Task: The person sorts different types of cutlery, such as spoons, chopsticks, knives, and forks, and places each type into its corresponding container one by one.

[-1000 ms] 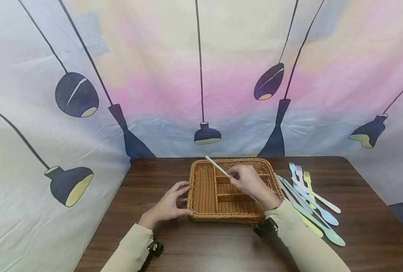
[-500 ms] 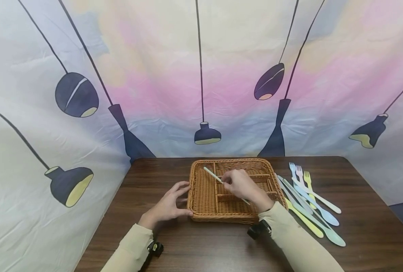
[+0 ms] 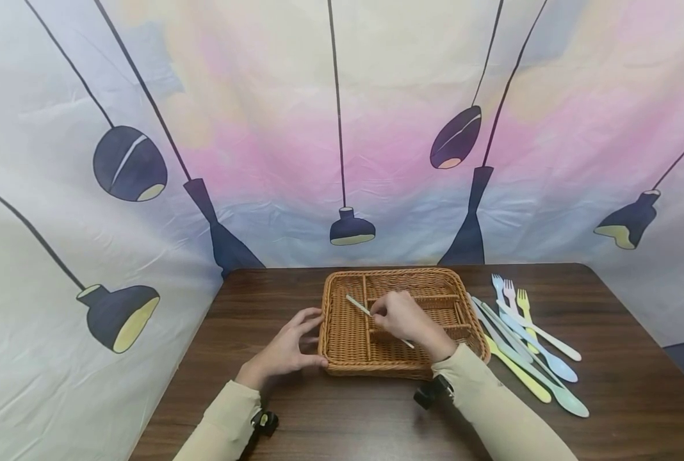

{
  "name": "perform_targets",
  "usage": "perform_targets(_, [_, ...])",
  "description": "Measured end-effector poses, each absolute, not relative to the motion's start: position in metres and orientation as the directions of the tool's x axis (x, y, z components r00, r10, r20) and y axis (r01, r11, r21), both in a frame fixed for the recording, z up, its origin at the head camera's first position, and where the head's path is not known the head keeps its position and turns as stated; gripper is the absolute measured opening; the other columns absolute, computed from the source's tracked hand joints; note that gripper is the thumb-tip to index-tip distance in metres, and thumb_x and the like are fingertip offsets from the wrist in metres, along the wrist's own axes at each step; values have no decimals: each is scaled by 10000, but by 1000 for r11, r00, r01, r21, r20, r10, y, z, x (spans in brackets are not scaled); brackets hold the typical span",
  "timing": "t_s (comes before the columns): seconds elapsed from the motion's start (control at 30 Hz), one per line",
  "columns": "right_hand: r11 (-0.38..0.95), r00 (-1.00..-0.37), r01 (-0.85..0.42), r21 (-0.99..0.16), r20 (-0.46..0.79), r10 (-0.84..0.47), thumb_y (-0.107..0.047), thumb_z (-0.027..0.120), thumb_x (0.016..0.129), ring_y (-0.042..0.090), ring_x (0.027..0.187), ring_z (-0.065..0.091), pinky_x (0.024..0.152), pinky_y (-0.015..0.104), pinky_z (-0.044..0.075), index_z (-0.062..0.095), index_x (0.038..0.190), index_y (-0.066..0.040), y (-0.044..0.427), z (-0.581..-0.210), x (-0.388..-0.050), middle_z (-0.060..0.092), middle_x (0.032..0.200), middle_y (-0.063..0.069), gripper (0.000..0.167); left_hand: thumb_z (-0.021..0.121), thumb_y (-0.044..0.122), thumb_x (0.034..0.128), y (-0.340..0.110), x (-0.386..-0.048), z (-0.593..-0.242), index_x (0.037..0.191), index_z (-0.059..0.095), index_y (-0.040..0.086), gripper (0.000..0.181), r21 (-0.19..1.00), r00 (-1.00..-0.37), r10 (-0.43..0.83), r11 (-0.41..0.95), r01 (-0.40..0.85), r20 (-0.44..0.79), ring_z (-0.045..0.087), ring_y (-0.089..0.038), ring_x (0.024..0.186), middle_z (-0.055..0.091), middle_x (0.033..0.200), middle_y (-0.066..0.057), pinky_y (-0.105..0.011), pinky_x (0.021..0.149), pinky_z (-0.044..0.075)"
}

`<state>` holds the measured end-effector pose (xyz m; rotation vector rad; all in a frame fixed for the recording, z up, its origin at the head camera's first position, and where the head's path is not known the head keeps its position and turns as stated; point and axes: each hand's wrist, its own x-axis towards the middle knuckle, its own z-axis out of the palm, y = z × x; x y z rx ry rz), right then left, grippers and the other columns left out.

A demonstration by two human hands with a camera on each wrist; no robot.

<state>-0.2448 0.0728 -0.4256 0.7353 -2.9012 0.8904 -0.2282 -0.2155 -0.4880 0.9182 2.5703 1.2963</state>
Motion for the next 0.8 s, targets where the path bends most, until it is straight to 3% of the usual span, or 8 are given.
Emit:
perform_targets(0.3, [714, -888, -441, -544, 152, -433, -87, 666, 869, 42, 607, 560, 560, 209, 505, 788, 900, -120, 63, -426, -244, 700, 741, -80, 130, 863, 338, 721, -216, -229, -489, 1448, 396, -62, 952, 761, -804, 569, 441, 476, 173, 566, -339, 1215, 291, 1512, -158, -329, 943, 572])
perform_targets(0.47, [688, -890, -429, -585, 145, -431, -91, 639, 870, 45, 595, 558, 547, 203, 508, 773, 960, -123, 59, -425, -242, 721, 827, -26, 164, 866, 316, 722, -216, -229, -489, 1448, 403, -52, 936, 761, -808, 565, 446, 470, 168, 566, -332, 1216, 293, 1513, -143, -327, 945, 572])
perform_targets(0.8, [659, -875, -473, -585, 223, -430, -95, 660, 829, 51, 722, 620, 635, 171, 554, 739, 970, -131, 60, -425, -243, 693, 809, -54, 166, 860, 355, 718, -216, -229, -490, 1445, 404, -58, 952, 758, -810, 562, 452, 471, 168, 556, -303, 1236, 294, 1514, -147, -294, 947, 569])
